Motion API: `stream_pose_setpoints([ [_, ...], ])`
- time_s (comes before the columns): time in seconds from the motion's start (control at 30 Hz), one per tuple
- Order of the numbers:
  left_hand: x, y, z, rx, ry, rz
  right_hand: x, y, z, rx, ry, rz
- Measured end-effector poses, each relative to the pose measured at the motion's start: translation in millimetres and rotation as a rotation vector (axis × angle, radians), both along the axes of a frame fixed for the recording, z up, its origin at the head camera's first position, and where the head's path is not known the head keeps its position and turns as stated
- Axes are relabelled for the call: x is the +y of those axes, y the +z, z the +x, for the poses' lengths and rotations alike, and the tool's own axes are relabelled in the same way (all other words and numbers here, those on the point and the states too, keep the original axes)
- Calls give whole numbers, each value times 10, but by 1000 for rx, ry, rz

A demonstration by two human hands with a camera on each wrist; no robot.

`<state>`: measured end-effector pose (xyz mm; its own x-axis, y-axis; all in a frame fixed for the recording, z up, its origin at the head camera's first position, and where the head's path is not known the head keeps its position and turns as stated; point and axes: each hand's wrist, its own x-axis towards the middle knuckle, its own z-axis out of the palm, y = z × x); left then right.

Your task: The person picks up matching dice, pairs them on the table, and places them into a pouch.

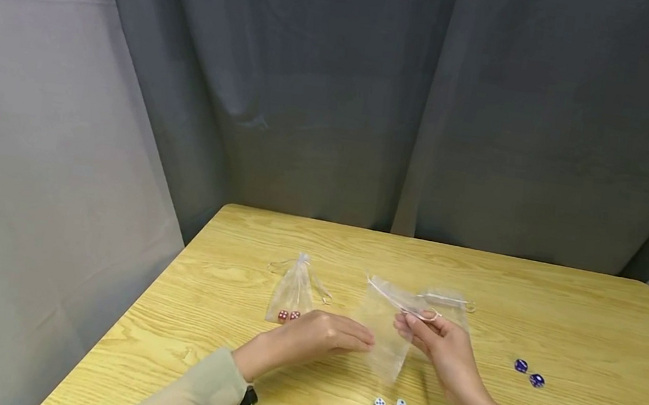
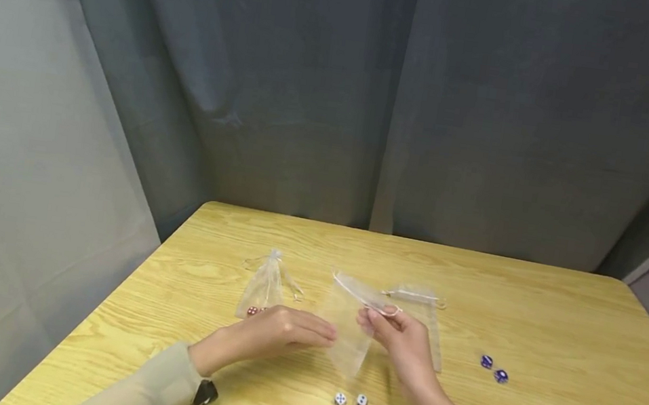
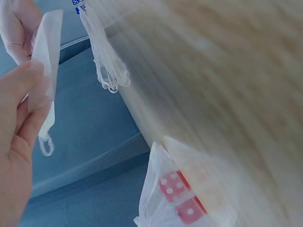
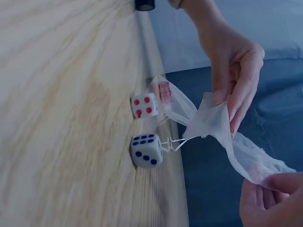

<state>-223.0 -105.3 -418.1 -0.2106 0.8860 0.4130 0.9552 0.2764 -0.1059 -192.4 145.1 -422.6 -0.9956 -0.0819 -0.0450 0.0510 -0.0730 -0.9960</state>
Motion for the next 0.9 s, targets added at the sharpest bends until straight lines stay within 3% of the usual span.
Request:
stream_pose_setpoints([
  [0.3,-7,-27,-44,17,8,14,-65,28,15,152,-58,189],
  [0.43,-25,-14,-61,10,4,85,-58,-6,27,282,-84,288],
  [0.53,-43,19,-73,6,-25,190,-56,-43,39,420,-110,356],
  [0.6,-47,53,-83,41,-54,262,-57,-67,44,499,-125,382],
  [0.73,-28,132,-103,77,-99,443,-53,-97,51,595,-140,394],
  [0.8,-13,168,-116,48,-88,545,-49,-102,52,634,-144,407],
  [0.9,-11,183,-138,-62,-41,659,-43,-108,59,682,-139,412],
])
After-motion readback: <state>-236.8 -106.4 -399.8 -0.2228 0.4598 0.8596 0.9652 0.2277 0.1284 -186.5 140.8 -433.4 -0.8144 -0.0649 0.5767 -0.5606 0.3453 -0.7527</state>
